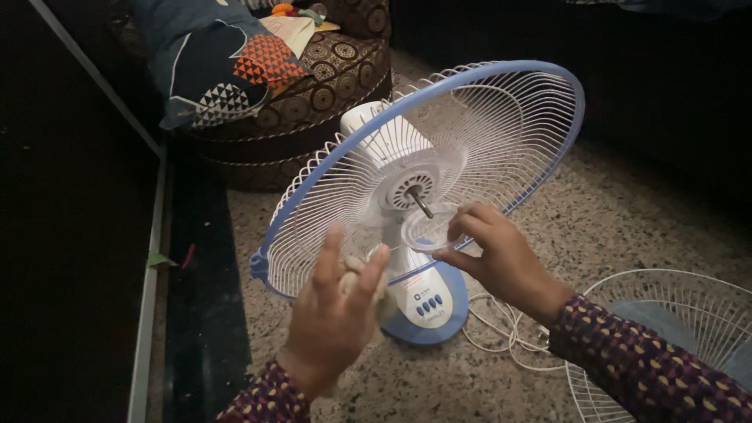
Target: The person removes the front grille, unscrews the central cap, and detaches the fan blades from a small electric fan. They then wipe the exposed motor housing with a cloth. The video ends before reassembly is shown.
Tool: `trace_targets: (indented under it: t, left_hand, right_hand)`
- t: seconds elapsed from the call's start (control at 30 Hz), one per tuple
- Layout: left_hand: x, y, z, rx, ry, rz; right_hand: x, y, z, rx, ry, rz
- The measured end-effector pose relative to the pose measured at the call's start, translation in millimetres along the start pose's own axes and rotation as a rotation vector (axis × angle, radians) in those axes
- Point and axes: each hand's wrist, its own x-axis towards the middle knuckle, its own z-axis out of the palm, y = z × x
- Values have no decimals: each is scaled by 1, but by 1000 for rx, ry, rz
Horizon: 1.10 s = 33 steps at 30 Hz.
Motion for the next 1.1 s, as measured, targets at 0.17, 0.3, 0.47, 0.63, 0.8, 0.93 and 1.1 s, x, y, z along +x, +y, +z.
trace_targets:
  t: [0.17, 0.3, 0.47, 0.63, 0.8, 0.93, 1.1]
  left_hand:
    - [0, 17, 9, -61, -562, -254]
    - [5, 29, 14, -452, -438, -460]
    - [16, 50, 31, -715, -519, -743]
    - [21, 73, 51, -758, -480, -583]
    - [19, 103, 78, -827, -587, -486]
    - [18, 139, 105, -872, -589, -444]
    - [12, 183, 136, -884, -812, -507]
  right_hand:
    - [-10, 4, -2, -67, -30, -95]
    - [-30, 4, -6, -103, -13, -209]
    - [-60, -1, -22, -116, -83, -293]
    - [-85, 4, -49, -122, -117, -242]
    - [-127, 17, -69, -127, -104, -121]
    - [-163, 35, -74, -150, -79, 65]
    - [-215, 47, -77, -191, -47, 208]
